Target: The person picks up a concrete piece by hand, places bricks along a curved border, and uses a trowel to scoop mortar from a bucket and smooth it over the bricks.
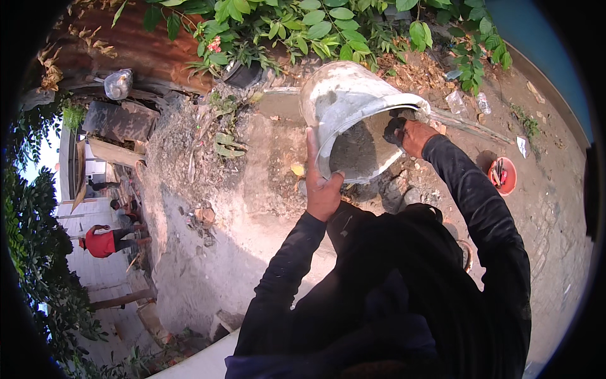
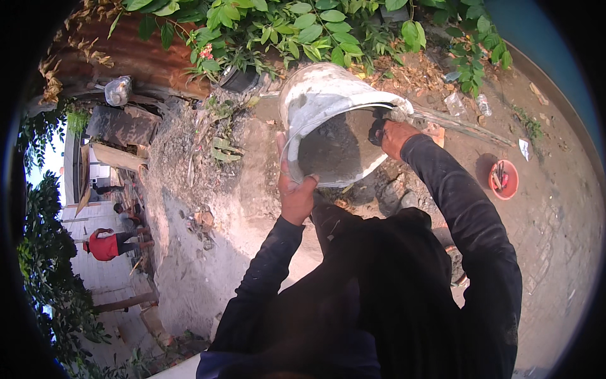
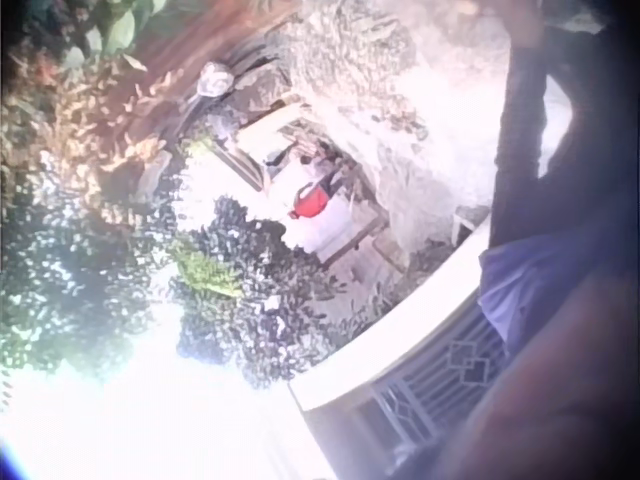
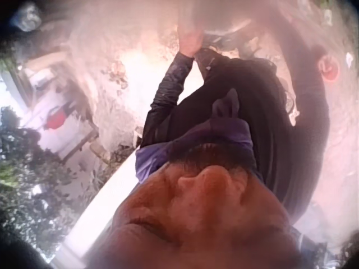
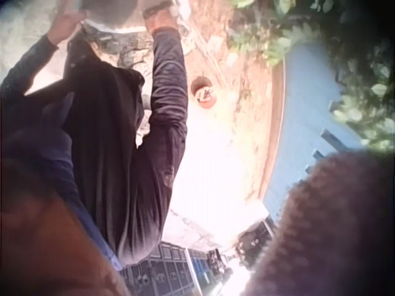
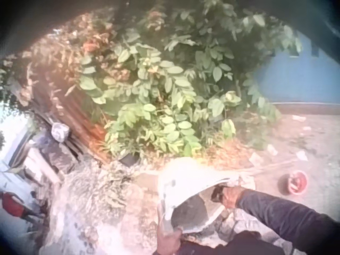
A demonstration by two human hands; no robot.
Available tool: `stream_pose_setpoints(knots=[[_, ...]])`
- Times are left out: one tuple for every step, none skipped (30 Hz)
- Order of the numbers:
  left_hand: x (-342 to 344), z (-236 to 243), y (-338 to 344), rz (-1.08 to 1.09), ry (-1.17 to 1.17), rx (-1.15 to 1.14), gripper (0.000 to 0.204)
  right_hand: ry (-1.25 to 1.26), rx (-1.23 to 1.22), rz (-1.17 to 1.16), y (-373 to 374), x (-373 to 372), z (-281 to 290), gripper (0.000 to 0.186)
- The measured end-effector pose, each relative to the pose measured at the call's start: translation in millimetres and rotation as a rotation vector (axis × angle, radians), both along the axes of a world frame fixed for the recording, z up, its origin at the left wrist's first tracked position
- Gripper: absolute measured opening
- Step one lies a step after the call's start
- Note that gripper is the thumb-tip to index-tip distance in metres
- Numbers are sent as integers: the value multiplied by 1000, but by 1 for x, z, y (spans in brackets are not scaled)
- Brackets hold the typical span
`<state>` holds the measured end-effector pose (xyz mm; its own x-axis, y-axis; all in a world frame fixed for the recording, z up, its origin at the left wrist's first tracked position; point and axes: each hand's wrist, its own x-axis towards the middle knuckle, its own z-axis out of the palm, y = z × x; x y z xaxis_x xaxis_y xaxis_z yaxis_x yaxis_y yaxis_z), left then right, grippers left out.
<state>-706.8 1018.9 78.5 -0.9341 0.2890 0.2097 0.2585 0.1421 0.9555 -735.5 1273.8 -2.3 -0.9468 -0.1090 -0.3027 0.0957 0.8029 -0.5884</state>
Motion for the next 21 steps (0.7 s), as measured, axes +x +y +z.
stream_pose_setpoints(knots=[[0, 0, -5, -4, -23, -9, 89, -2, -4, 1, 3, 2, -10, 40], [-1, 0, -11, -6, -47, -17, 88, -140, -72, 21, 0, 7, 7, 41], [-2, -4, -21, 5, -46, -23, 88, -274, -140, 47, -6, 11, 23, 41], [-5, -15, -33, -30, -181, 3, 88, -413, -237, -7, -15, 15, 31, 41], [-8, -29, -40, -88, -324, 37, 87, 7, -189, 105, -17, 23, -40, 42], [-13, -37, -45, -59, -380, 14, 87, -230, -310, 45, -26, 25, -20, 42], [-13, -46, -49, -47, -388, 7, 87, -471, -425, -17, -35, 30, 2, 43], [-9, -40, -34, -34, -484, 91, 74, -488, -430, -29, -38, 40, -9, 43], [-6, -37, -25, 1, -568, 178, 61, -387, -464, -25, -48, 45, -25, 42], [-9, -76, -36, 7, -450, 47, 62, -343, -483, -24, -55, 48, -39, 41], [-8, -89, -29, -2, -471, 43, 62, -306, -500, -39, -58, 53, -56, 41], [-5, -98, -23, 20, -574, 61, 74, -420, -633, -130, -60, 57, -67, 39], [-2, -108, -16, 38, -679, 79, 87, -533, -762, -229, -59, 63, -76, 38], [-3, -126, -14, 101, -612, 84, 58, -548, -837, -220, -60, 63, -79, 36], [-2, -146, -23, 88, -631, 84, 58, -599, -842, -240, -63, 65, -76, 36], [-2, -168, -35, 167, -632, 141, 58, -623, -910, -243, -66, 67, -86, 36], [-2, -184, -41, 241, -640, 194, 57, -647, -981, -257, -67, 72, -101, 35], [-2, -191, -44, 305, -780, 180, 58, -642, -1002, -247, -65, 77, -108, 29], [-5, -197, -48, 372, -918, 158, 59, -669, -1029, -321, -64, 87, -119, 28], [-8, -202, -52, 349, -947, 151, 59, -685, -1036, -382, -60, 93, -120, 27], [-11, -210, -57, 365, -1000, 143, 59, -702, -1042, -442, -56, 98, -122, 26]])
